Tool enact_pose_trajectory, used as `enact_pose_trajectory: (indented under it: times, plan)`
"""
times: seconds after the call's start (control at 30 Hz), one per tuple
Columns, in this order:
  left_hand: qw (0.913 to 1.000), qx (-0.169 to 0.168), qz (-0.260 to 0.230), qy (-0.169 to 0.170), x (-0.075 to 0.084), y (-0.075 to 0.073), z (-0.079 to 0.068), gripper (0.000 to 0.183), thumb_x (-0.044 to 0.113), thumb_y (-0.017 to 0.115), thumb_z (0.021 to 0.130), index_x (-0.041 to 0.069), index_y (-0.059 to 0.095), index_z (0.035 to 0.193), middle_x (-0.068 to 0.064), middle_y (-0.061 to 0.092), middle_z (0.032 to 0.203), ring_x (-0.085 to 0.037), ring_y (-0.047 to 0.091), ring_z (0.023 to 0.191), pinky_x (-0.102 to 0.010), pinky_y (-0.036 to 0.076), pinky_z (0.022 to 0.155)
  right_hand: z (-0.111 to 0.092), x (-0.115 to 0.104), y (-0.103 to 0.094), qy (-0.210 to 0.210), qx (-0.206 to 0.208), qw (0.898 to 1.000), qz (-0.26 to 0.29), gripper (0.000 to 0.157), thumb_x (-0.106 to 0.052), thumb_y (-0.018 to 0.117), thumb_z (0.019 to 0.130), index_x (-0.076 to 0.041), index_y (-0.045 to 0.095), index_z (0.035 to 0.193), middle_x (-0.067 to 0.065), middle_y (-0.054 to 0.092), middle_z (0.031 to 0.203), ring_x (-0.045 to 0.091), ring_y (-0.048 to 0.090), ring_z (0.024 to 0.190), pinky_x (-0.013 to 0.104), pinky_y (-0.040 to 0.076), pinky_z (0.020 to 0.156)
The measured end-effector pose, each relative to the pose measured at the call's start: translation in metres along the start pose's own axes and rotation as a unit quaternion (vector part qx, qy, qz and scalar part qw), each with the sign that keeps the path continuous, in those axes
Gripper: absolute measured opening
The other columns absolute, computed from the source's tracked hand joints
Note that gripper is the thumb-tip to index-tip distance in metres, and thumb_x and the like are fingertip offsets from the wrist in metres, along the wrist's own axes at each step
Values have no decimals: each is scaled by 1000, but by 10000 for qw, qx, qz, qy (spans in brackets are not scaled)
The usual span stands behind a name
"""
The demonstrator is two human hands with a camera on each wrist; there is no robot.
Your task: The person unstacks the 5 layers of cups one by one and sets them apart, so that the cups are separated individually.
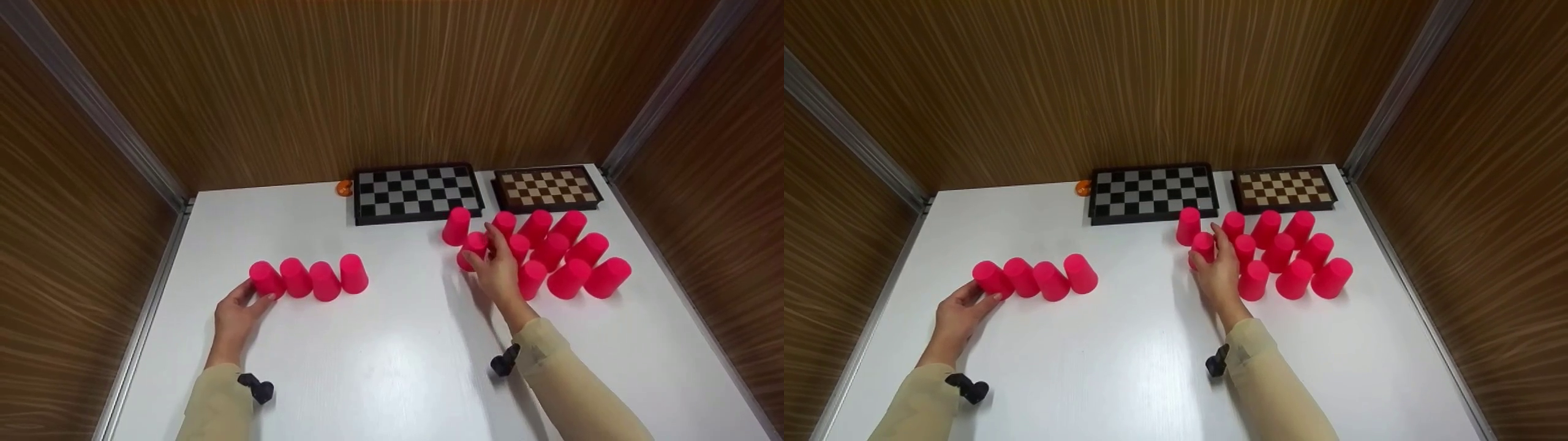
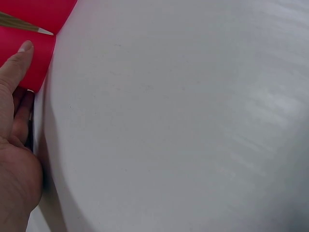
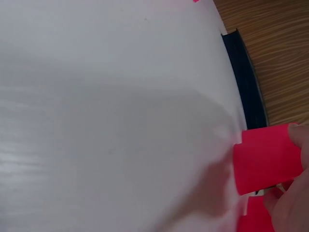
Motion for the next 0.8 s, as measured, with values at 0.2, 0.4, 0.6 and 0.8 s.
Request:
enact_pose_trajectory:
  times: [0.2, 0.4, 0.6, 0.8]
  plan:
    - [9998, 13, 183, 39, -1, -1, -1, 77, 31, 81, 98, 7, 45, 161, -15, 47, 163, -28, 38, 155, -40, 35, 124, -8, -30, -3, -655, 156, 9977, 75, 79, -23, 80, 97, -25, 38, 165, 9, 44, 163, 31, 44, 148, 47, 54, 109]
    - [9999, 0, 158, 12, 0, 0, -3, 77, 31, 80, 98, 8, 45, 162, -14, 46, 164, -28, 37, 156, -41, 34, 125, -19, -61, 2, -1229, 420, 9914, -161, 77, -27, 83, 95, -22, 44, 162, 6, 46, 162, 30, 43, 148, 53, 53, 109]
    - [9999, 11, 128, -19, 0, 1, -3, 77, 35, 81, 97, 10, 46, 161, -12, 47, 163, -29, 37, 156, -44, 35, 125, -31, -86, 31, -1942, 216, 9807, 12, 71, -20, 83, 95, -15, 49, 158, 8, 53, 157, 28, 49, 144, 52, 49, 114]
    - [9999, 6, 110, -48, -1, 1, -1, 78, 37, 81, 96, 12, 47, 161, -11, 47, 163, -29, 37, 156, -44, 35, 125, -48, -102, 90, -2514, -488, 9666, 122, 67, -11, 84, 93, -6, 54, 153, 12, 61, 149, 29, 57, 139, 48, 46, 117]
Point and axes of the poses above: each hand's wrist, its own z-axis towards the middle knuckle, its own y-axis out of the palm, x = y × z, the point moved 5 cm from there along z, towards the middle knuckle
